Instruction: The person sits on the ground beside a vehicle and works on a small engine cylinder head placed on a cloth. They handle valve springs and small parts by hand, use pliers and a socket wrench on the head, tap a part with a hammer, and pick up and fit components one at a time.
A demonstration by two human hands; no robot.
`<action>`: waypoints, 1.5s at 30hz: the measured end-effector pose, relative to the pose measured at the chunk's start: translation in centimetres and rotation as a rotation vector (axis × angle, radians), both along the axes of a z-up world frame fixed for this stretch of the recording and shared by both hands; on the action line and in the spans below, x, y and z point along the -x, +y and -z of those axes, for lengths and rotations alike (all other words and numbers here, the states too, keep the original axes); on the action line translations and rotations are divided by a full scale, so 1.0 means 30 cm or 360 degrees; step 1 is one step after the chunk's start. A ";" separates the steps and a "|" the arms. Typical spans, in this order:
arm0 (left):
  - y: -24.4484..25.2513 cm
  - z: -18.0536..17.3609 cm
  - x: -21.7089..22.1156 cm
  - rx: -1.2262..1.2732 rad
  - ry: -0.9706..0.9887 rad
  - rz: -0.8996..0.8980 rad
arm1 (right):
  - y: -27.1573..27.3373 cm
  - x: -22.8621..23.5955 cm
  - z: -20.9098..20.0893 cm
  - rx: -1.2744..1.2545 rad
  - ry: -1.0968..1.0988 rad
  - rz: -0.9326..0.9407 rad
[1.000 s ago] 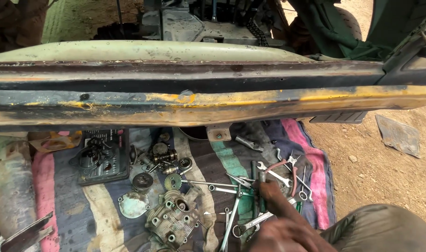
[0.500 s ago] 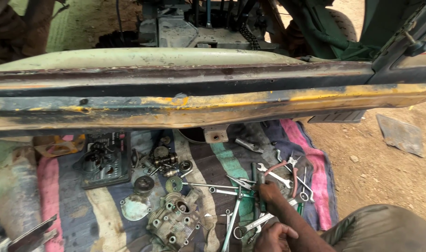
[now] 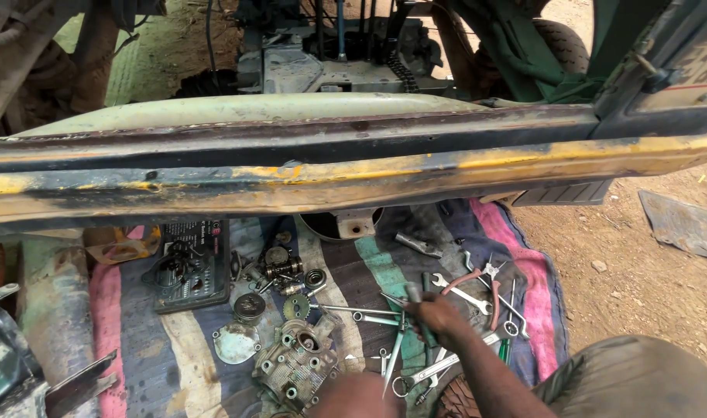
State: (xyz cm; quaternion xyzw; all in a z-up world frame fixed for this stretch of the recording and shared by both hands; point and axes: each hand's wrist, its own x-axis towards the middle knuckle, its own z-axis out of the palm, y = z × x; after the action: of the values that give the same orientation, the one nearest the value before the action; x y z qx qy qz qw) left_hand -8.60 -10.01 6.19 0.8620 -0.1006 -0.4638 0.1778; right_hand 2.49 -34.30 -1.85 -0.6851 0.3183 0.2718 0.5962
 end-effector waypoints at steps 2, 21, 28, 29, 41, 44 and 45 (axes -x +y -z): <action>0.042 -0.198 -0.093 -0.0131 0.0028 0.0060 | 0.023 -0.014 -0.029 0.0045 -0.0044 -0.0117; 0.066 -0.170 -0.209 0.1081 -0.0394 -0.0883 | 0.200 0.009 -0.260 -0.0837 -0.0041 0.0104; 0.064 -0.132 -0.235 0.1235 -0.0663 -0.0904 | 0.286 0.046 -0.288 -0.0690 0.0192 -0.0169; 0.069 -0.136 -0.236 0.1247 -0.0655 -0.0896 | 0.270 0.048 -0.207 -0.0680 0.0190 -0.0157; 0.141 0.000 -0.310 0.0512 -0.0134 -0.1312 | 0.229 0.024 -0.157 0.1308 -0.0206 -0.1691; 0.198 0.018 -0.345 0.0676 -0.0115 -0.1630 | 0.098 0.024 -0.027 0.1567 -0.0414 -0.1309; 0.207 0.002 -0.358 0.0632 -0.0137 -0.1668 | 0.070 0.027 -0.020 0.1672 -0.0326 -0.1364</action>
State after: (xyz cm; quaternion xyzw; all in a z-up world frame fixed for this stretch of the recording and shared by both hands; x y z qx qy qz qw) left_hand 2.12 -3.81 6.14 0.7650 0.2485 -0.2501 0.5390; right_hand 1.69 -32.19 -1.25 -0.9712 0.0509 0.2271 0.0516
